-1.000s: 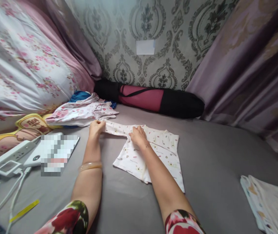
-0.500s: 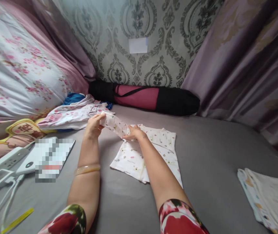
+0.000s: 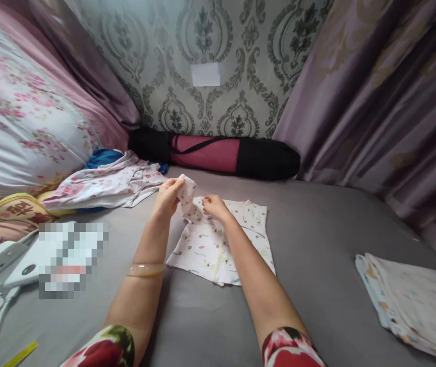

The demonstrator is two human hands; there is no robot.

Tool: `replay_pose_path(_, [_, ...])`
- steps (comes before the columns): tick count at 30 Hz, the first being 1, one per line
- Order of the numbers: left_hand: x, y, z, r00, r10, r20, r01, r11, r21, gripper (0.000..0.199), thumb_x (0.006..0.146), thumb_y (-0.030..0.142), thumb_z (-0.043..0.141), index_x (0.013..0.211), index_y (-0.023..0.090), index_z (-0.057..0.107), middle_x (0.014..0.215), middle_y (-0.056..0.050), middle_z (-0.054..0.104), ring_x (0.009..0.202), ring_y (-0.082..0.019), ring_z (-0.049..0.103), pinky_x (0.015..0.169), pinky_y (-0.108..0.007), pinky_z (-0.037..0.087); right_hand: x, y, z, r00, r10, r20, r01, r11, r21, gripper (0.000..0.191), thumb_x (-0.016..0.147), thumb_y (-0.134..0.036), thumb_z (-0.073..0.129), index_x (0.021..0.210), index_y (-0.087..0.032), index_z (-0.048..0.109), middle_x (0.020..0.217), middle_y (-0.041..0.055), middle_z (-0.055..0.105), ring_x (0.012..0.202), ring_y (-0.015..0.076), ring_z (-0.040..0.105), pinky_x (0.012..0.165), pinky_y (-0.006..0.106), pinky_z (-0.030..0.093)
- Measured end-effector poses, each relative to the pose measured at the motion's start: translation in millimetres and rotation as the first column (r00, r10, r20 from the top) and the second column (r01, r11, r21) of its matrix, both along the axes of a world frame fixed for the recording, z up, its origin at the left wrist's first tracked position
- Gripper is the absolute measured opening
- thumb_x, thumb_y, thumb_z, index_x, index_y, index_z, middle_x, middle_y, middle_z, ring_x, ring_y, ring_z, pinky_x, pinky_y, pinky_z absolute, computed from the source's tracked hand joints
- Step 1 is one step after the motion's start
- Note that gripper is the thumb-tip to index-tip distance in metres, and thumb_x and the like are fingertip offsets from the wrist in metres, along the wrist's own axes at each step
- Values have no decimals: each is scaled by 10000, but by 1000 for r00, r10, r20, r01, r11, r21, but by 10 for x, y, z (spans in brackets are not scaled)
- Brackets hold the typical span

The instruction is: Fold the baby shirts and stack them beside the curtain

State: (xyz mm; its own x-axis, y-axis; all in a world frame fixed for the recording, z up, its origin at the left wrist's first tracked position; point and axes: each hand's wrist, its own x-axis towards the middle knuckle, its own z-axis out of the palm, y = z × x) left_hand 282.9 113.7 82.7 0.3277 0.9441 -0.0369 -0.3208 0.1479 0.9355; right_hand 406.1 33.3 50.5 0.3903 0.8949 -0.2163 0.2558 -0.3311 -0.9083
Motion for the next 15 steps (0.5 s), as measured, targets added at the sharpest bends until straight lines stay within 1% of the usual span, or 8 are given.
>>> replay_pose_path(1, [41, -26, -17, 1000, -13, -10, 13, 1000, 9, 391, 619, 438, 788, 790, 161, 572, 599, 34, 587, 502, -89, 527, 487, -195, 386, 17, -71, 13, 983, -66, -169, 71, 997, 22, 208, 954, -253, 485, 1088, -155, 610, 1014, 96, 689, 895, 182, 667, 778, 284, 536])
replay_pose_path(3, [122, -91, -52, 998, -48, -34, 49, 998, 39, 392, 644, 452, 777, 810, 162, 573, 620, 25, 596, 521, -90, 532, 503, -196, 391, 48, -221, 49, 888, -128, -442, 161, 986, 37, 196, 987, -261, 443, 1023, -144, 596, 1017, 111, 687, 866, 159, 674, 776, 277, 546])
replay_pose_path(4, [162, -127, -69, 996, -64, -54, 67, 996, 52, 391, 660, 463, 766, 818, 163, 573, 630, 21, 598, 530, -91, 533, 510, -198, 391, 64, -292, 69, 834, -139, -535, 189, 981, 39, 204, 996, -269, 432, 1010, -137, 586, 1008, 120, 686, 858, 156, 677, 782, 281, 550])
replay_pose_path(6, [236, -205, -98, 989, -91, -113, 99, 993, 64, 379, 701, 479, 735, 835, 166, 570, 637, 18, 592, 536, -95, 530, 514, -203, 384, 99, -408, 101, 742, -165, -649, 241, 970, 29, 241, 1012, -290, 397, 1017, -120, 568, 997, 136, 679, 844, 159, 682, 789, 293, 557])
replay_pose_path(8, [302, -282, -122, 976, -116, -186, 130, 990, 61, 354, 744, 478, 699, 853, 172, 559, 628, 22, 573, 522, -95, 515, 506, -206, 370, 137, -483, 116, 685, -178, -706, 268, 963, 17, 300, 1026, -322, 345, 1040, -109, 554, 1000, 146, 668, 843, 164, 684, 803, 302, 559])
replay_pose_path(10, [361, -353, -149, 957, -152, -247, 169, 984, 52, 336, 772, 475, 668, 878, 180, 546, 626, 29, 554, 503, -95, 498, 491, -206, 358, 175, -519, 112, 656, -190, -731, 284, 959, 5, 347, 1033, -357, 298, 1058, -113, 544, 990, 142, 662, 841, 167, 684, 817, 308, 557])
replay_pose_path(12, [417, -418, -185, 936, -182, -302, 208, 976, 57, 333, 780, 483, 653, 897, 192, 539, 637, 36, 541, 491, -95, 487, 476, -206, 349, 208, -531, 96, 650, -194, -735, 290, 957, 4, 383, 1034, -389, 256, 1064, -126, 534, 967, 132, 661, 839, 169, 683, 823, 315, 554])
replay_pose_path(15, [494, -507, -248, 903, -175, -393, 235, 966, 107, 326, 781, 497, 644, 883, 199, 557, 641, 35, 528, 502, -103, 486, 470, -209, 346, 242, -534, 69, 682, -165, -713, 260, 965, 25, 466, 1025, -452, 183, 1052, -137, 526, 927, 128, 666, 846, 189, 680, 811, 340, 555])
